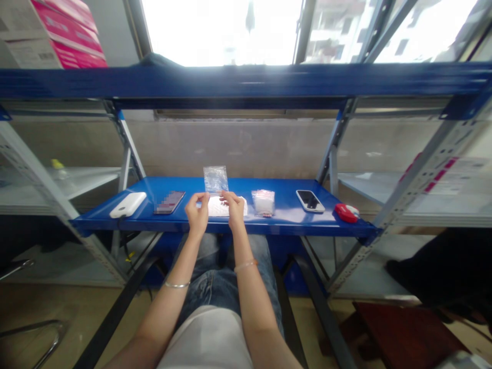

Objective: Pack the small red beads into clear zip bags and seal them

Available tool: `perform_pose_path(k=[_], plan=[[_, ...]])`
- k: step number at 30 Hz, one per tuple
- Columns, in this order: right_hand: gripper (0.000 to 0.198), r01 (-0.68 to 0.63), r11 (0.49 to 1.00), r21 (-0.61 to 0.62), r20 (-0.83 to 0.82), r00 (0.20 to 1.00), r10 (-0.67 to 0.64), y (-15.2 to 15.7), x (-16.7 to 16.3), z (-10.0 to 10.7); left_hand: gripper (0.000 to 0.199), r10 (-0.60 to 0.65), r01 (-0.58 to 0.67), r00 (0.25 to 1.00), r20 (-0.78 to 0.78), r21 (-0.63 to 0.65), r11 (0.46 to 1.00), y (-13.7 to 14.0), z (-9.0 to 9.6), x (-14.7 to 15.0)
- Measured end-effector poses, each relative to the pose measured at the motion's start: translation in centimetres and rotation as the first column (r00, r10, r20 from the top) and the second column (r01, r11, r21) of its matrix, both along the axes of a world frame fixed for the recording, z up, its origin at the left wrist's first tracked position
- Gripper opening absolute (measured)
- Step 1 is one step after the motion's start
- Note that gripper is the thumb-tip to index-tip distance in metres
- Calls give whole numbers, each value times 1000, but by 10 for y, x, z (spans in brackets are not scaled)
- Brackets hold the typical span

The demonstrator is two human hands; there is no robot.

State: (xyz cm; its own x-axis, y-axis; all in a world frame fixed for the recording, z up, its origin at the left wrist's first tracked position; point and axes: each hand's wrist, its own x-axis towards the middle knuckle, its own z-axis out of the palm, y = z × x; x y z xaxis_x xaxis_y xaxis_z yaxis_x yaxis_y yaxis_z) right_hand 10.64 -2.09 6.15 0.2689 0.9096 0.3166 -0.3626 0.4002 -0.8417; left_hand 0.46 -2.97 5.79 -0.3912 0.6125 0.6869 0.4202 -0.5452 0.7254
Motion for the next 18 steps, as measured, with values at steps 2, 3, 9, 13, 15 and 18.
perform_pose_path(k=[2, 3, 9, 13, 15, 18], plan=[[20, 4, 1000, -3, -21, 1000, -4, 2, -1, -2, 21, 19, -19, 1000, -17, -11, 1000, 0, 0, 0], [20, 6, 1000, -6, -26, 1000, -6, 4, -1, -4, 21, 24, -25, 999, -30, -19, 1000, 0, 1, -1], [35, 32, 999, -17, 122, 992, -30, 13, -3, -15, 23, -17, 12, 999, -37, -122, 992, 11, -3, -25], [31, 99, 994, 48, 313, 943, -109, 16, -7, -20, 19, 118, -162, 984, -136, -379, 911, 20, -7, -61], [29, 87, 993, 85, 440, 890, -116, 15, -15, -23, 19, 114, -239, 958, -263, -513, 825, 22, -10, -76], [27, 32, 992, 125, 685, 721, -110, 8, -34, -29, 18, 60, -336, 900, -433, -598, 728, 23, -16, -85]])
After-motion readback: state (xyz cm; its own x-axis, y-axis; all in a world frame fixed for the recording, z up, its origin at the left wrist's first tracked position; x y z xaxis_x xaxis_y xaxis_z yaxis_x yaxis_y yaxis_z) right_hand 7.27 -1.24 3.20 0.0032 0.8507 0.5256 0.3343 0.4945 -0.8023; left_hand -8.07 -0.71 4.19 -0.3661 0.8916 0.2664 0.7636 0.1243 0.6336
